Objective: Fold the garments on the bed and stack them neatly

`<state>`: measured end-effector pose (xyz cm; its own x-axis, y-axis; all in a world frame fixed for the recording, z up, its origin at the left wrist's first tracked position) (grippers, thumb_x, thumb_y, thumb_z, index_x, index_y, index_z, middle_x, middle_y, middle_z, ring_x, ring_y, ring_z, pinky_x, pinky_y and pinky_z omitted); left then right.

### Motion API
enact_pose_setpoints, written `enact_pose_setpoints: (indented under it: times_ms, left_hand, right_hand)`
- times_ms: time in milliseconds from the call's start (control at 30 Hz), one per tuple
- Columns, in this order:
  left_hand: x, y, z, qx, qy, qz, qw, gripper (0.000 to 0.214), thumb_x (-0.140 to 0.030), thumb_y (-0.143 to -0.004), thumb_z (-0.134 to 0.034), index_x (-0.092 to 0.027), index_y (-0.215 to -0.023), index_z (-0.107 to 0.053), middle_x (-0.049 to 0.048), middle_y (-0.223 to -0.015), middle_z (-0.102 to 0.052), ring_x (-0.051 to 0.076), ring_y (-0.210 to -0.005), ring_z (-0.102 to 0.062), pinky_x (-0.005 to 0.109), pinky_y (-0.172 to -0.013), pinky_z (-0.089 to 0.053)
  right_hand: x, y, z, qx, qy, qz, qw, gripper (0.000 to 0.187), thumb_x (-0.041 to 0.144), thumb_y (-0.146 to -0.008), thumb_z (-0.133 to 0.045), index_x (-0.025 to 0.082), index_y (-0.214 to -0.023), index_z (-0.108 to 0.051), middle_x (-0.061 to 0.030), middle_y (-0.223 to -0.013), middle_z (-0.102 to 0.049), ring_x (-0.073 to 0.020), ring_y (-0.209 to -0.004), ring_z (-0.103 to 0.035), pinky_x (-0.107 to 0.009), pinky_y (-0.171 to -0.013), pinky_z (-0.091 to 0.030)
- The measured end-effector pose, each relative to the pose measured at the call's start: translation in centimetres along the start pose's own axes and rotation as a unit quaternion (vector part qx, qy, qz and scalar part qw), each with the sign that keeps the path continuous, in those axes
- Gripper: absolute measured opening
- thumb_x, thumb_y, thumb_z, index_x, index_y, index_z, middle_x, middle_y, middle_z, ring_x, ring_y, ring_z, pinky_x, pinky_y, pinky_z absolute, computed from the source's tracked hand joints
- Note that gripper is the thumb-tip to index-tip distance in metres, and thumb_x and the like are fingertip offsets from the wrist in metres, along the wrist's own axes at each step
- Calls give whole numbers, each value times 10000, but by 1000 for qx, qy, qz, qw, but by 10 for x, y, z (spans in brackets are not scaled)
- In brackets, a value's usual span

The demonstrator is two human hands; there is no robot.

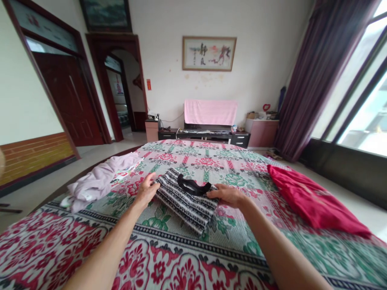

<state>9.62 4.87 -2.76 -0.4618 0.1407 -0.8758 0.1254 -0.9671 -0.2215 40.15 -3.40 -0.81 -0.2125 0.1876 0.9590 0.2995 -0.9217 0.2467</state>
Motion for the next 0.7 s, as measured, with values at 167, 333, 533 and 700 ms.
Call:
enact_pose_setpoints:
  times_ms: [167, 333, 533, 700]
  left_hand:
    - [4, -4, 1, 20, -80, -10, 997, 472, -197, -710, -597, -157, -1180, -628, 117, -1170, -679, 227, -1081, -628, 294, -918, -467]
    - [-9, -2, 14, 43, -239, 27, 970, 552, -423, -725, -639, -163, -1211, -624, 125, -1063, -712, 268, -969, -663, 318, -820, -483]
    - [-18, 11, 16, 124, -160, 79, 976, 497, -426, -705, -638, -198, -1146, -656, 21, -680, -678, 173, -608, -621, 228, -507, -420]
    - [-23, 18, 2, 84, 89, 124, 985, 623, -301, -682, -693, -185, -1276, -549, 24, -801, -678, 125, -607, -595, 202, -502, -431]
  right_hand:
    - [5, 8, -5, 47, 144, -18, 988, 260, 343, -625, -722, 164, -809, -687, -18, -756, -689, -141, -653, -592, -236, -563, -468]
    - [20, 6, -8, -67, 223, 61, 971, 384, 488, -741, -642, 182, -966, -703, -29, -889, -702, -175, -811, -601, -268, -710, -453]
    - [10, -10, -21, -114, 222, 43, 967, 284, 378, -732, -618, 156, -897, -683, 5, -744, -671, -131, -679, -580, -221, -587, -408]
    - [1, -6, -27, -6, 32, -28, 999, 250, 297, -651, -620, 166, -863, -647, -7, -734, -692, -132, -617, -607, -229, -561, -466]
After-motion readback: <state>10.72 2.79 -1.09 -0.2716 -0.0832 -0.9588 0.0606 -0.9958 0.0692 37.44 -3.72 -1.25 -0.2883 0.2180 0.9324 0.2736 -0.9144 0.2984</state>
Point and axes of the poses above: each hand's wrist, its own y-axis away from the middle knuckle, its own z-axis out of the back of the hand, x = y × z, the point moved 4 cm from there along -y, towards the middle knuckle
